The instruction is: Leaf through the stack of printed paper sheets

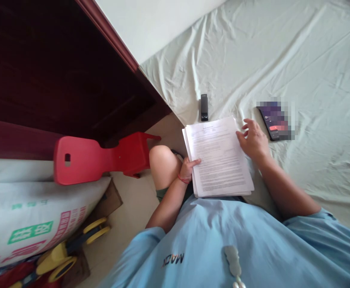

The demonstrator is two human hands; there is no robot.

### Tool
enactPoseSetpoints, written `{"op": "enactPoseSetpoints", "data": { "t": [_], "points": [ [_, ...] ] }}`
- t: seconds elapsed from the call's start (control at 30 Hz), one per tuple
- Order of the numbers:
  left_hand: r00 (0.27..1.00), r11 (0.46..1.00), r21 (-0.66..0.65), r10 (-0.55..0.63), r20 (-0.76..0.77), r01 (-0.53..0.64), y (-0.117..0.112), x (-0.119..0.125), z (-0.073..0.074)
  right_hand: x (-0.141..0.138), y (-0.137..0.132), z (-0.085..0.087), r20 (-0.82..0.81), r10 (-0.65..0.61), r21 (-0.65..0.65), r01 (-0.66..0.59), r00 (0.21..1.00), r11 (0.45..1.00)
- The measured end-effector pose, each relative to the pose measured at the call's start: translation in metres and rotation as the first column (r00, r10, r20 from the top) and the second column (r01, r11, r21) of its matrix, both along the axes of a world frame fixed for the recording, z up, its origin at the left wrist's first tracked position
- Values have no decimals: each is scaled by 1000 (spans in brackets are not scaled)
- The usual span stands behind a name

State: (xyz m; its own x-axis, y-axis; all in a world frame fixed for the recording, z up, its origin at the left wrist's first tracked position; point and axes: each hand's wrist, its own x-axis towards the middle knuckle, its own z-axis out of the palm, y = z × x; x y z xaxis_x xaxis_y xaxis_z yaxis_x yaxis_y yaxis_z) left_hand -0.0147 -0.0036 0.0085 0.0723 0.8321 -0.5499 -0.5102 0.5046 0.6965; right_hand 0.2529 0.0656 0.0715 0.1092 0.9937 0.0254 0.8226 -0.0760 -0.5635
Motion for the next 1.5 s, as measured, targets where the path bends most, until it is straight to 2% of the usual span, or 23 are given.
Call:
{"op": "enactPoseSetpoints", "data": {
  "t": [0.13,0.2,0.33,0.5,0.57,0.63,0.7,0.77,0.87,0.93,0.97,1.0,1.07,1.13,1.23,1.3,1.33,1.4,1.5],
  "points": [
    [996,997,0,77,-43,-77,3,-2,-3,2,1,4,173,3,-170,26,985,985],
    [992,994,-4,106,-62,-106,5,-3,-2,-1,1,5,190,47,-199,-8,981,980],
    [997,997,-31,70,-45,-71,7,-3,5,-5,2,4,91,144,-215,-122,985,969],
    [996,995,-56,80,34,-78,12,0,11,-2,3,1,95,83,-173,-66,992,983],
    [997,992,-110,66,40,-61,12,2,11,-3,2,1,64,135,-195,-120,989,974],
    [998,992,-129,19,55,-12,10,5,12,-5,0,2,-23,194,-212,-195,981,958],
    [997,996,-80,-24,70,30,7,8,15,-6,-2,6,-197,198,-186,-235,960,954],
    [997,999,-13,-33,72,34,4,8,19,-3,-4,10,-446,180,-148,-271,877,951],
    [998,999,50,-8,55,6,6,6,27,7,-10,13,-783,178,-99,-401,596,910],
    [1000,995,99,10,25,-12,13,4,34,14,-13,13,-900,145,-75,-474,411,877],
    [1000,991,135,15,4,-15,17,3,39,17,-14,13,-927,121,-74,-489,356,869],
    [1000,983,185,19,-23,-14,23,4,44,19,-14,14,-938,94,-88,-494,333,865],
    [997,949,313,-3,-79,28,36,5,58,21,-12,18,-928,53,-135,-466,368,875],
    [983,883,445,-85,-163,150,50,7,76,22,-8,29,-901,45,-134,-375,431,917],
    [940,695,647,-129,-316,313,74,6,104,26,3,56,-860,143,49,-200,490,979],
    [918,599,716,-89,-386,359,88,1,114,31,10,73,-815,232,179,-150,531,972],
    [906,573,728,-65,-418,377,94,-2,115,33,14,80,-791,262,214,-152,553,965],
    [874,556,717,-36,-484,420,103,-6,108,37,19,86,-742,303,230,-198,598,953],
    [821,580,662,-22,-570,475,106,-7,85,38,23,81,-681,361,213,-300,637,930]
  ]
}}
